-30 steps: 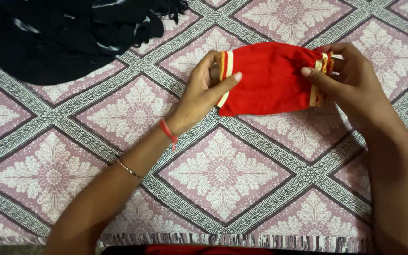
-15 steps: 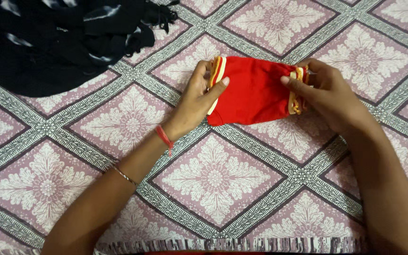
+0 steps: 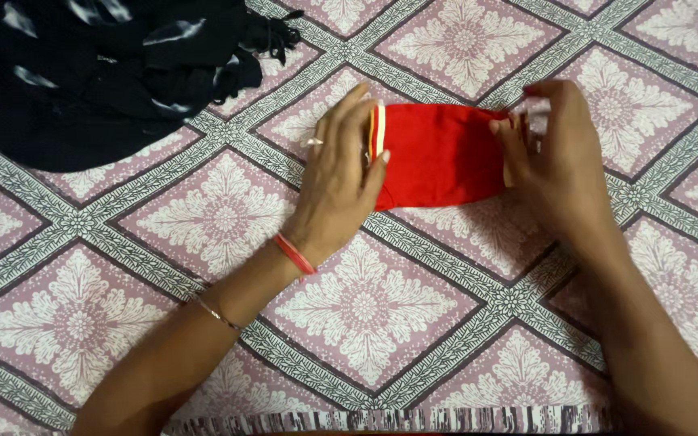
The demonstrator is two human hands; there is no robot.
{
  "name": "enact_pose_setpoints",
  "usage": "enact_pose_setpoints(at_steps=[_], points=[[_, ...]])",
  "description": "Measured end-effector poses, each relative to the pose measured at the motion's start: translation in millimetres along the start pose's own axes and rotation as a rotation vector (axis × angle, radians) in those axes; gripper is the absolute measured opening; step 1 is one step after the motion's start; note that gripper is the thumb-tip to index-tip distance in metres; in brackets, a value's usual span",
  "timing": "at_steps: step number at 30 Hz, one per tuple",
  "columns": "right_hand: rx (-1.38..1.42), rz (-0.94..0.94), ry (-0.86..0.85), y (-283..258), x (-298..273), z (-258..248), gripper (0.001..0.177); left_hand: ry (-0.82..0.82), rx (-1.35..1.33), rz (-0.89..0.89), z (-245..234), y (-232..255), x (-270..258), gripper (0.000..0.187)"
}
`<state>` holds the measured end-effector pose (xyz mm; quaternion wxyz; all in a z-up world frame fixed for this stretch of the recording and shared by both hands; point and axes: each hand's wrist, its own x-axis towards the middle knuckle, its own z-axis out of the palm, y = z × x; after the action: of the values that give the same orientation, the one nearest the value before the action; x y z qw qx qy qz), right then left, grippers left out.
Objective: The person buttons a small green shirt, folds it into a square, and places it inside a suitcase along with other folded clothes including a green-and-white striped garment and a blue garment.
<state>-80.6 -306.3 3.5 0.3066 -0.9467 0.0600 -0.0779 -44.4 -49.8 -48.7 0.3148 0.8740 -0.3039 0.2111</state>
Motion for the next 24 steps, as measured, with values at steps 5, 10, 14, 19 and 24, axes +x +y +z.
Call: enact_pose_setpoints(at_steps=[5, 10, 14, 19, 24], points=[[-0.378, -0.455, -0.099, -13, -8, 27, 0.064, -0.342, 0.068, 0.148, -1, 13, 4, 0.077], [-0.610, -0.458, -0.269, -3, -20, 37, 0.086, -0.628, 0.263, 0.082, 0, 19, 4, 0.082], [-0.634, -0.394, -0.290, 7, -12, 29, 0.092, -0.570, 0.246, 0.080, 2, 19, 1, 0.084], [-0.647, -0.371, -0.261, 4, -13, 33, 0.091, -0.535, 0.191, 0.084, 2, 14, 0, 0.085], [-0.456, -0.400, -0.152, -13, -19, 28, 0.081, -0.340, 0.131, -0.042, 5, 4, 1, 0.073]])
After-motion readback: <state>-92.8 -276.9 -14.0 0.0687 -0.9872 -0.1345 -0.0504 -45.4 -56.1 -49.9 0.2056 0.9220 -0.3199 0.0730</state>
